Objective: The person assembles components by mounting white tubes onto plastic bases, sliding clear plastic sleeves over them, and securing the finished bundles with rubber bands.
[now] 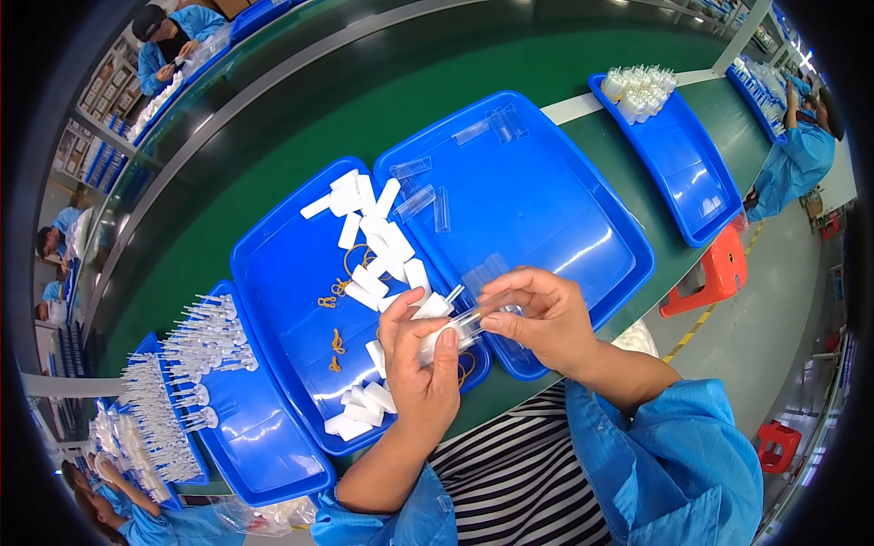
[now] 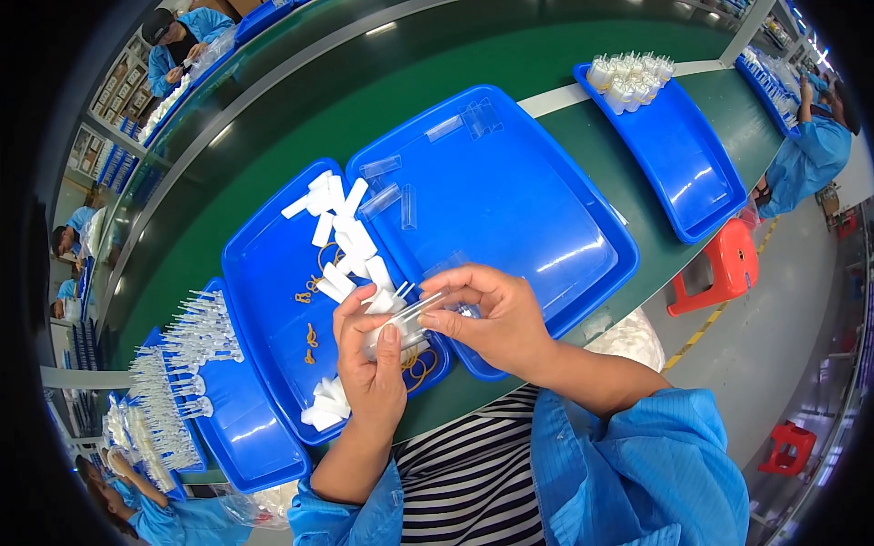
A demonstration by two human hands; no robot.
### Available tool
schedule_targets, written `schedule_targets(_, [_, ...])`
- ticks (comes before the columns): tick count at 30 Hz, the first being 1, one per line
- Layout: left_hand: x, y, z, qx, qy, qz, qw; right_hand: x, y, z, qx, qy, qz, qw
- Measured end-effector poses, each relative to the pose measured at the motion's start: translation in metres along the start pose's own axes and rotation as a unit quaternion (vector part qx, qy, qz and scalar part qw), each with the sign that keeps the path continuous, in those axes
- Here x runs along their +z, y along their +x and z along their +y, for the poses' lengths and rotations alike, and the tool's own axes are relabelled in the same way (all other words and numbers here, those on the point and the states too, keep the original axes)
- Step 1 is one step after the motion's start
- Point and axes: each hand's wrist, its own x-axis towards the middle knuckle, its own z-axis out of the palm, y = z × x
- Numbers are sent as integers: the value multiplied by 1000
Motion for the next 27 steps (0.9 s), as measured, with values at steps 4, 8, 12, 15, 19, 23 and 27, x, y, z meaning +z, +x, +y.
schedule_targets(4, [-1,1,2,8,20,3,1000,-4,2,-7,64,22,-9,998])
schedule_targets(8, [-1,2,4,44,56,4,998,-9,5,-12,-15,-135,-10,991])
schedule_targets(12, [-3,0,1,58,59,-10,997,-13,6,-25,-105,-332,-59,935])
schedule_targets(15, [-1,0,2,85,65,-18,994,-15,7,-20,14,-112,-25,993])
schedule_targets(19, [0,0,-1,85,79,-38,993,-18,9,-23,-24,-210,-53,976])
schedule_targets(23, [2,-2,-2,137,78,-52,986,-19,10,-23,-84,-251,-57,963])
schedule_targets(27, [6,-3,-8,165,6,-30,986,-18,9,-25,-66,-258,-72,961])
